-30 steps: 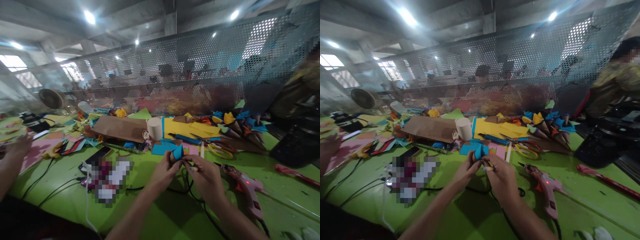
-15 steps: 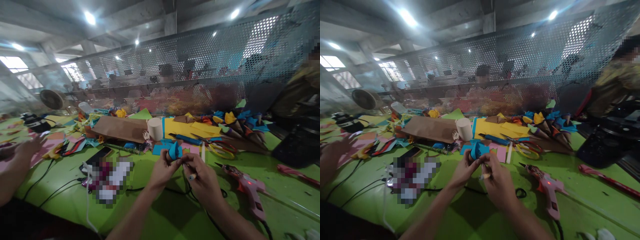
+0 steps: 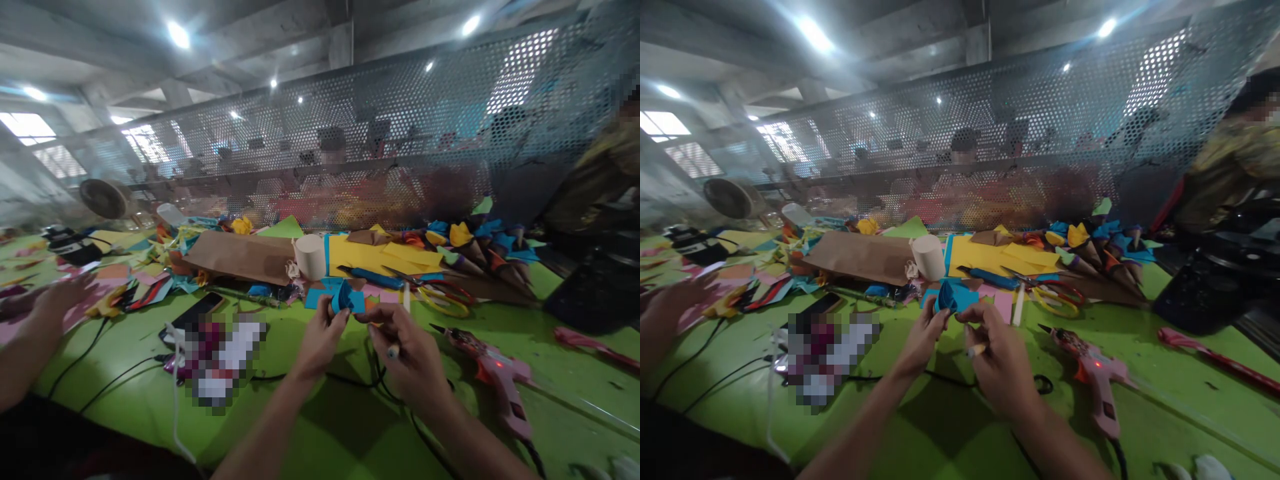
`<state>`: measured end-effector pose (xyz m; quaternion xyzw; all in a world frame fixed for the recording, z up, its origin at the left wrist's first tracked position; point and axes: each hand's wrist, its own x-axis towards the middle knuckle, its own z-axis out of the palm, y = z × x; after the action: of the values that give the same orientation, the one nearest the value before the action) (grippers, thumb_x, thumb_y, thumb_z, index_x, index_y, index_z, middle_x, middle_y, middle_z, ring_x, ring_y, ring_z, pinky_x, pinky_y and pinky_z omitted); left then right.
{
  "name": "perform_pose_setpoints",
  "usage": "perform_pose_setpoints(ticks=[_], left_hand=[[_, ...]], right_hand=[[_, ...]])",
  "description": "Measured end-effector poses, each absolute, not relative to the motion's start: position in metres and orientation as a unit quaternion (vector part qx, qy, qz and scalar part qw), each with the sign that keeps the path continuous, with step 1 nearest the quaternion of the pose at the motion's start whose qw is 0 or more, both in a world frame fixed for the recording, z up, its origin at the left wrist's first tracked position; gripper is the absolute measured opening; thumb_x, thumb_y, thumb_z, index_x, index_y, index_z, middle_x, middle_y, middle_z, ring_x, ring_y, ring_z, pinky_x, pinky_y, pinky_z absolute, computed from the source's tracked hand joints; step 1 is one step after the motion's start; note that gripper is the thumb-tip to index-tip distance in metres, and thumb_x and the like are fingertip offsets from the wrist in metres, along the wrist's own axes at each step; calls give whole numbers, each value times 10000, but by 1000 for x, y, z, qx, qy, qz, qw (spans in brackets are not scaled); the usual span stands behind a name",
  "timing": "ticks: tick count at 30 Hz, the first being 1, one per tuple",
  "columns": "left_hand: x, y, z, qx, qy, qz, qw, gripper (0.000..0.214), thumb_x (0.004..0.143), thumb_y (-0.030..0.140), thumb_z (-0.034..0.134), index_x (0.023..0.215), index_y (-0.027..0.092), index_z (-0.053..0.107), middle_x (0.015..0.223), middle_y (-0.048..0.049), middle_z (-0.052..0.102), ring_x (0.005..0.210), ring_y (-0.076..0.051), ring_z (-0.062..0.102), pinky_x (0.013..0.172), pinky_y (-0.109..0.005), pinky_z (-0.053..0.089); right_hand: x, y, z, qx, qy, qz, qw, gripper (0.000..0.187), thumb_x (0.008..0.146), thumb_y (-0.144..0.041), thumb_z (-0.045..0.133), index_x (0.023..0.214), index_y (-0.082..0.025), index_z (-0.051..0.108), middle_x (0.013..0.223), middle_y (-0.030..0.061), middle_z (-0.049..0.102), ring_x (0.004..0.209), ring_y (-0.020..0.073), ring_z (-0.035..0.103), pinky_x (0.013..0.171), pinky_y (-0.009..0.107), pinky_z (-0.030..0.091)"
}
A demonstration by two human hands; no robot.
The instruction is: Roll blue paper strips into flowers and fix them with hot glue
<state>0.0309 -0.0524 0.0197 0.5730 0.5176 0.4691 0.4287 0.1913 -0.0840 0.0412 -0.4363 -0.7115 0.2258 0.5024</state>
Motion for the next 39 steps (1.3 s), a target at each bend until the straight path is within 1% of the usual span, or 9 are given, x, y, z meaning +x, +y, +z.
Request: perform_pose_setpoints(ticks=[3, 6, 10, 16, 21, 27, 34, 39], left_hand=[[29, -51, 18, 565, 495, 483, 451, 237, 893, 450, 501, 909, 221, 444, 698, 52, 415, 608, -109, 359, 575, -228, 314], [28, -51, 17, 556, 475, 485, 479, 301, 885, 514, 490, 905, 218, 439, 704, 47, 431, 592, -104, 361, 561, -228, 318], [29, -53, 19, 550, 458, 484, 504, 363, 863, 571, 491, 896, 217, 424, 686, 56, 424, 572, -95, 353, 545, -224, 309], [29, -52, 17, 539, 456, 470, 531, 463, 814, 653, 513, 937, 211, 449, 700, 43, 458, 597, -98, 399, 557, -221, 330], [29, -52, 17, 541, 440, 473, 538, 475, 810, 652, 531, 949, 204, 456, 701, 46, 458, 594, -93, 384, 554, -217, 326], [30, -53, 18, 540, 449, 465, 539, 472, 807, 647, 535, 949, 207, 440, 695, 53, 445, 583, -91, 377, 545, -218, 318], [28, -53, 15, 542, 470, 458, 525, 467, 796, 641, 561, 962, 220, 449, 705, 49, 459, 601, -99, 409, 563, -220, 343], [29, -53, 20, 538, 481, 458, 520, 460, 782, 622, 580, 948, 215, 446, 682, 57, 452, 582, -93, 392, 559, -225, 337]], right_hand=[[196, -81, 46, -438, -700, 191, 531, 112, 899, -197, 528, 973, -228, 606, 851, 15, 686, 692, 144, 645, 620, 233, 481], [197, -79, 49, -431, -715, 172, 522, 149, 894, -187, 531, 966, -226, 656, 868, 32, 702, 717, 162, 656, 644, 257, 506], [195, -78, 49, -399, -744, 166, 510, 227, 911, -161, 510, 1012, -244, 695, 971, 53, 712, 821, 182, 676, 721, 290, 529], [193, -77, 46, -371, -756, 164, 514, 281, 925, -143, 501, 1095, -266, 688, 999, 55, 711, 899, 191, 676, 769, 299, 530], [193, -78, 47, -380, -761, 160, 500, 290, 914, -116, 509, 1102, -260, 676, 970, 37, 692, 870, 169, 653, 747, 272, 510], [193, -78, 48, -387, -763, 159, 492, 266, 906, -123, 508, 1066, -254, 676, 973, 40, 696, 874, 180, 653, 741, 273, 499], [190, -80, 48, -370, -767, 190, 489, 272, 910, -113, 490, 1055, -246, 678, 952, 50, 691, 854, 181, 641, 731, 276, 492], [190, -79, 45, -369, -751, 228, 498, 275, 869, -82, 520, 1017, -245, 686, 930, 33, 687, 837, 172, 644, 733, 268, 500]])
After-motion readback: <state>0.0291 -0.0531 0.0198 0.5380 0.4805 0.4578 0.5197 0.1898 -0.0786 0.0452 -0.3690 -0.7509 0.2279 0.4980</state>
